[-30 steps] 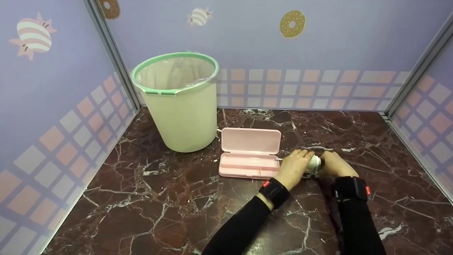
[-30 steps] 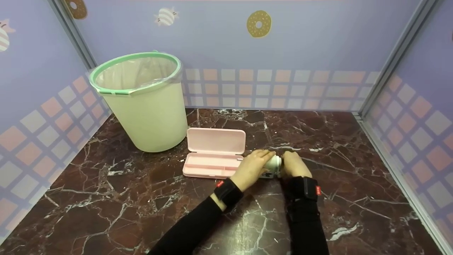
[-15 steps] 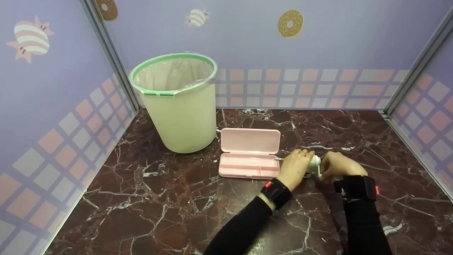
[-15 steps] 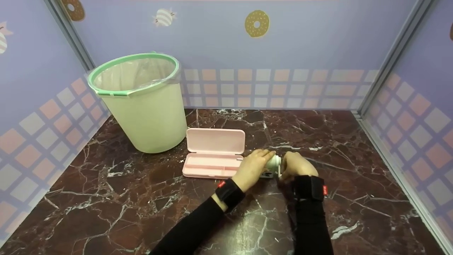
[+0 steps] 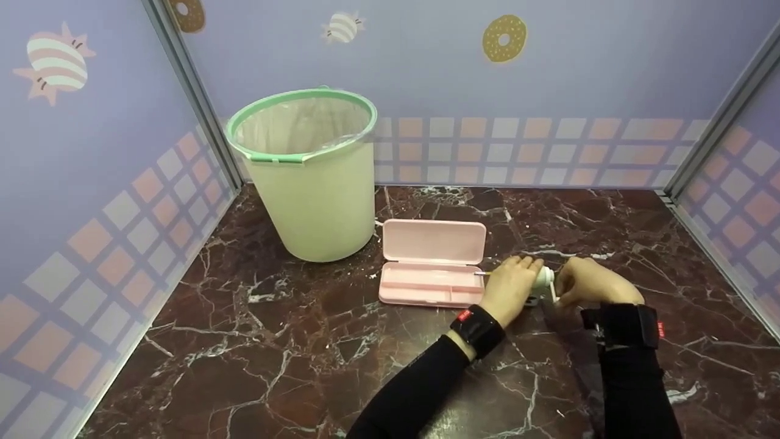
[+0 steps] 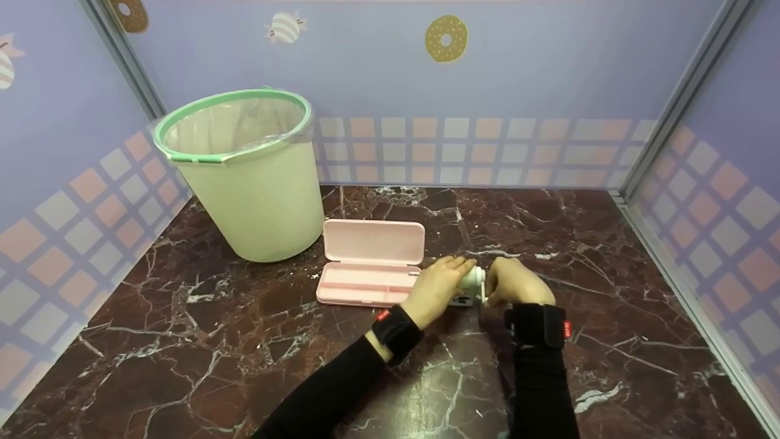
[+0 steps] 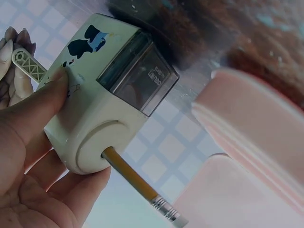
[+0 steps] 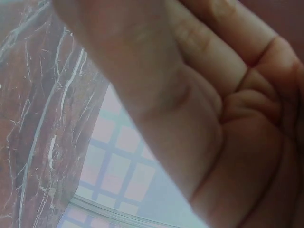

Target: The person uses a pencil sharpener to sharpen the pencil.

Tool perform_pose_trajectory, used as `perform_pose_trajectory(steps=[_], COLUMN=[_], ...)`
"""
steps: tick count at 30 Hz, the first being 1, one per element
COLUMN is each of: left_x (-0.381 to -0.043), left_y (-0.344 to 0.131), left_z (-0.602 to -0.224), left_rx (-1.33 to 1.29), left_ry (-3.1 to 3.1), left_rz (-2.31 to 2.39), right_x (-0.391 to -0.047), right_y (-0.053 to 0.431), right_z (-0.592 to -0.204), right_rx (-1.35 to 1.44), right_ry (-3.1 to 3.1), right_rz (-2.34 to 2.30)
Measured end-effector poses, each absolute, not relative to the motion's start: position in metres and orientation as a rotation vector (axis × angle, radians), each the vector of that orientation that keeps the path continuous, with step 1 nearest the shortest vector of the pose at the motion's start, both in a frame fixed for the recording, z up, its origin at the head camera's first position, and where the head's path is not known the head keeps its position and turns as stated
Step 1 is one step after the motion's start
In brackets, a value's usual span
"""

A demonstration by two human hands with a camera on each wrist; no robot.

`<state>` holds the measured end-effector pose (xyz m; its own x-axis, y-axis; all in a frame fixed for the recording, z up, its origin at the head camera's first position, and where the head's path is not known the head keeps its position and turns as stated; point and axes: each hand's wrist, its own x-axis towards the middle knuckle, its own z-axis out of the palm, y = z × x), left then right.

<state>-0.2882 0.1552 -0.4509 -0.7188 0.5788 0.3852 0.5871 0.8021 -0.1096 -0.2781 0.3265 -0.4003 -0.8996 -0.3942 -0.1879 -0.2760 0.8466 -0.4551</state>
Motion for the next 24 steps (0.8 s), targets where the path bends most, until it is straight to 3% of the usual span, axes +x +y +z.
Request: perform_pose_trajectory(steps=[15,24], left_x=[-0.283,-0.284], left_y=[0.161,0.162], left_z=[-0.452,-0.451], left_rx=[-0.793,-0.795], left_ry=[-2.509,-2.508], left_rz=[0.131,0.179], right_x=[-0.274,-0.271], right_y=[0.332,0.337], right_z=[-0.393,-0.387], right_rx=[-0.688,-0.659], right_ry=[2.751,2.77], right_rz=[-0.674,-0.732])
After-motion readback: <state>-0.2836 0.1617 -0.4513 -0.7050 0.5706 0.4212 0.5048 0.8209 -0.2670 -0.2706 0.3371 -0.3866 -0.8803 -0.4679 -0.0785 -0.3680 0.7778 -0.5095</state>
